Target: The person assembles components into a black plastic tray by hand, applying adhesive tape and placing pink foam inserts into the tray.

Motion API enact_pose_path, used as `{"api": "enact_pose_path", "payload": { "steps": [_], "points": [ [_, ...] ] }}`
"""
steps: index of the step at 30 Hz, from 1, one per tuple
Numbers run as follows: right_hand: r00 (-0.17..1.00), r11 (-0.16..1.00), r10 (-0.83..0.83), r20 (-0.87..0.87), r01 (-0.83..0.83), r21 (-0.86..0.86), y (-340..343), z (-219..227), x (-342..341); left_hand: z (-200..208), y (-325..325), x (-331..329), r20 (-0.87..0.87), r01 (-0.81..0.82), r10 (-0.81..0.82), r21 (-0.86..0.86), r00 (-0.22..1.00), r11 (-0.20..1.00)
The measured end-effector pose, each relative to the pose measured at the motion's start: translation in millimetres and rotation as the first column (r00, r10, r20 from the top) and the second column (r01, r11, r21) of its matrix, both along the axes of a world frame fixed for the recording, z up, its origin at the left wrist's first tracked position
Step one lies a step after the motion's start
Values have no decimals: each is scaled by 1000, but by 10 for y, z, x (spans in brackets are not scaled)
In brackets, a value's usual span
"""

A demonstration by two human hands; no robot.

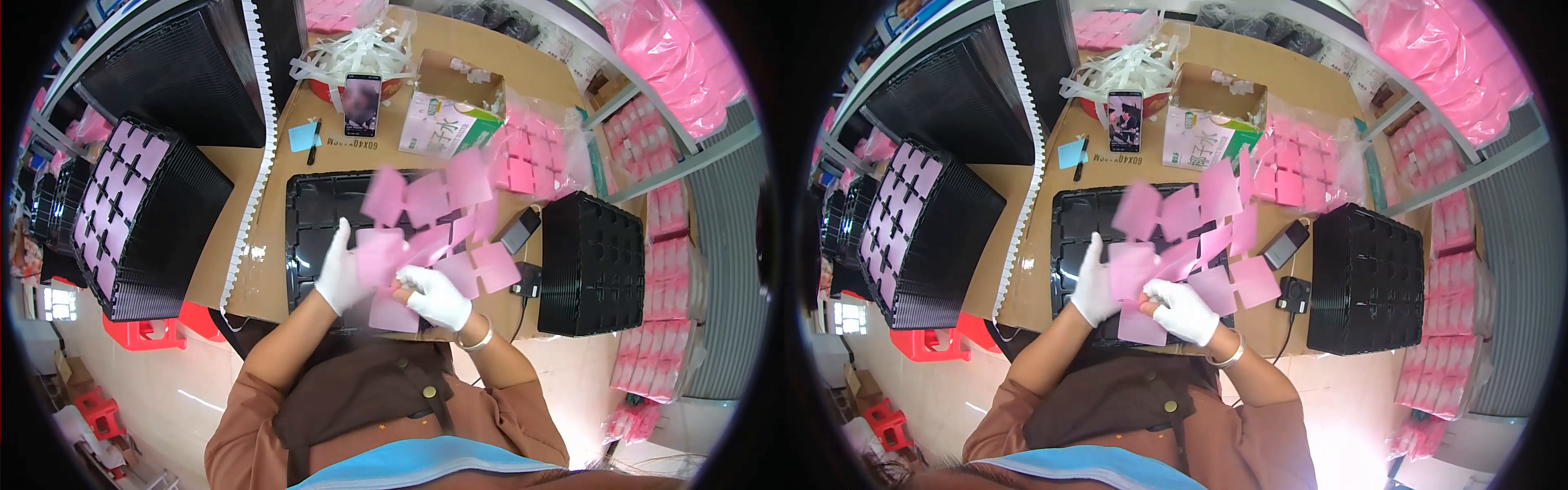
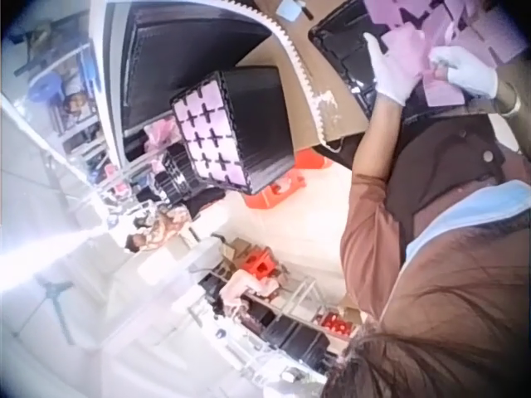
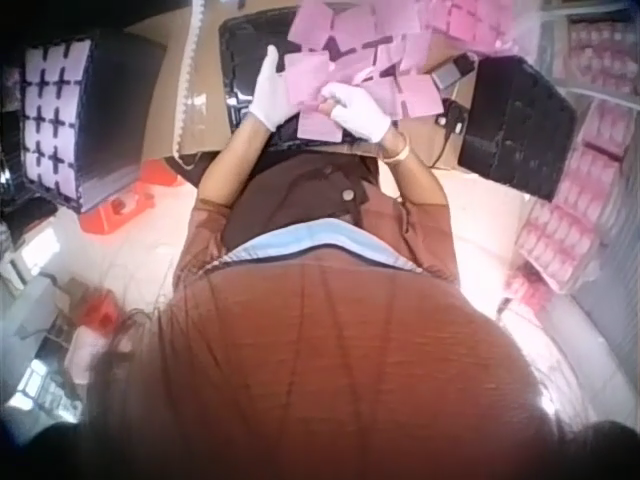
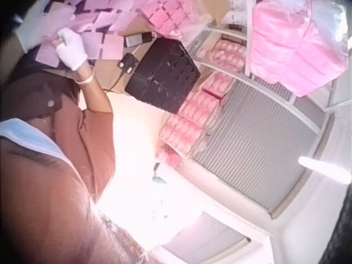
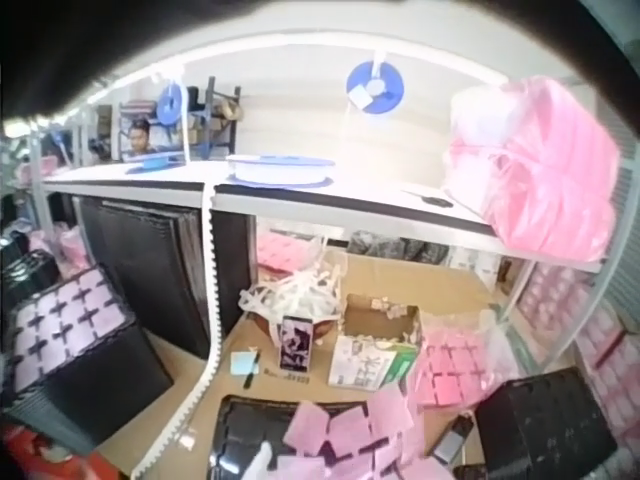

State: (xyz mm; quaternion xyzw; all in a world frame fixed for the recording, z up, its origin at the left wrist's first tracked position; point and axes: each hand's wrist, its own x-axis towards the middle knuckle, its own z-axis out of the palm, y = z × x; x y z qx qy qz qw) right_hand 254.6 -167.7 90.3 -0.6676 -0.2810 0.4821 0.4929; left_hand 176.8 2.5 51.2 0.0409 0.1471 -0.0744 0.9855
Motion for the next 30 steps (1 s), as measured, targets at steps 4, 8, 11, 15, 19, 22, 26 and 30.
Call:
{"api": "enact_pose_path", "payload": {
  "steps": [4,8,11,15,19,22,26,30],
  "points": [
    [991,992,45,-125,-59,-114,91,-169,-154,-85,237,-230,-159,16,80,529,984,849],
    [988,997,76,137,-76,-3,209,-475,-318,4,469,-353,-157,-24,107,455,982,890],
    [919,992,127,374,-111,-65,356,-568,-325,-141,517,-403,-323,209,183,862,929,461],
    [866,986,166,472,-144,-83,456,-676,-352,-300,593,-339,-341,277,223,922,913,271],
    [820,986,170,547,-145,-88,498,-709,-389,-130,496,-155,-403,287,352,897,845,336],
    [778,978,207,593,-169,-121,507,-691,-418,-207,520,-22,-368,342,296,930,882,135],
    [726,980,160,668,-199,-18,429,-620,-443,-530,626,66,-146,177,441,984,885,-28],
    [805,992,24,592,-91,83,222,-580,-376,-549,837,-120,-158,260,577,961,801,-98]
  ]
}}
